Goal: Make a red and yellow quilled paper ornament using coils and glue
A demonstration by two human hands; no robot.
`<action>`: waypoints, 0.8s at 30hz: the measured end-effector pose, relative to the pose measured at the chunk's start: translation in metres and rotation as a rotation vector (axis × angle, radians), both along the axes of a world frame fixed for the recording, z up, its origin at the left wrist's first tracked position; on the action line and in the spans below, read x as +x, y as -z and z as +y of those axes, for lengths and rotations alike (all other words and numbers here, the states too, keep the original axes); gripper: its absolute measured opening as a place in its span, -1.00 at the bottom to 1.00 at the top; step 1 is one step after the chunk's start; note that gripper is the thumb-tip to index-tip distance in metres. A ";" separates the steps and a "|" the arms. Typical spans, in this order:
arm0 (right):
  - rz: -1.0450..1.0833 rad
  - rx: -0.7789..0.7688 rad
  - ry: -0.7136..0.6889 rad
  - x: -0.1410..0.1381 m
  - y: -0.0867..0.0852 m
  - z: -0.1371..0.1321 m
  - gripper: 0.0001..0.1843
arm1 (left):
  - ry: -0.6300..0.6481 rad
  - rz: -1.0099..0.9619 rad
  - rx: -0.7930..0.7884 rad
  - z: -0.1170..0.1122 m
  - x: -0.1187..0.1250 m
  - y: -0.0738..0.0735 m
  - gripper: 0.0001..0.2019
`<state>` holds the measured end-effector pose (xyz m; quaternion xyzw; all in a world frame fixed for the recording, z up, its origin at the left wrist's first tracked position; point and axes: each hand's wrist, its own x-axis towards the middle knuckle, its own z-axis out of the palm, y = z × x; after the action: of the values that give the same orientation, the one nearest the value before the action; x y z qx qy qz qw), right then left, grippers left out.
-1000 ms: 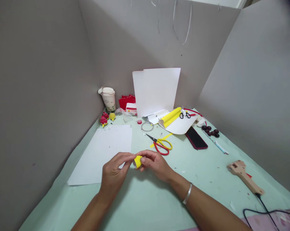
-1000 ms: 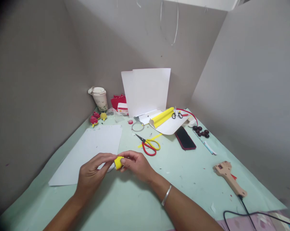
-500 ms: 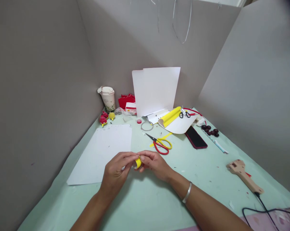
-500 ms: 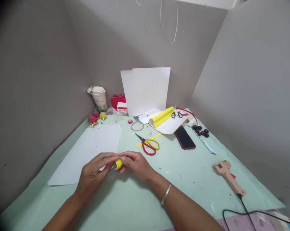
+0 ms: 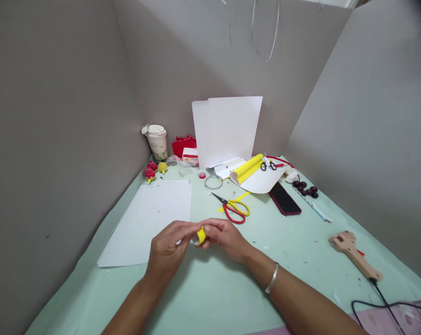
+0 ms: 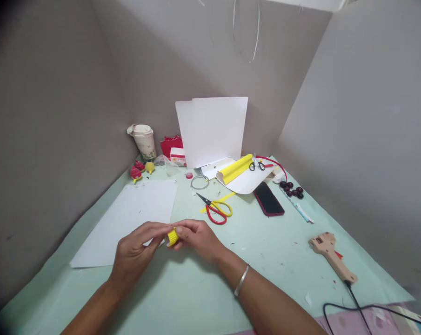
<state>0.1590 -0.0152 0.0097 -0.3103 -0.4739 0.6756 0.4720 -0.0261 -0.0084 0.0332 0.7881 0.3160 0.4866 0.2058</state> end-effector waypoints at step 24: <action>0.019 -0.017 0.054 0.000 0.005 0.004 -0.58 | -0.237 -0.012 -0.639 0.001 0.008 -0.006 -0.72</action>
<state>0.1587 -0.0112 0.0044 -0.3204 -0.4551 0.6696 0.4919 -0.0183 -0.0071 0.0387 0.6386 0.5407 0.3881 0.3863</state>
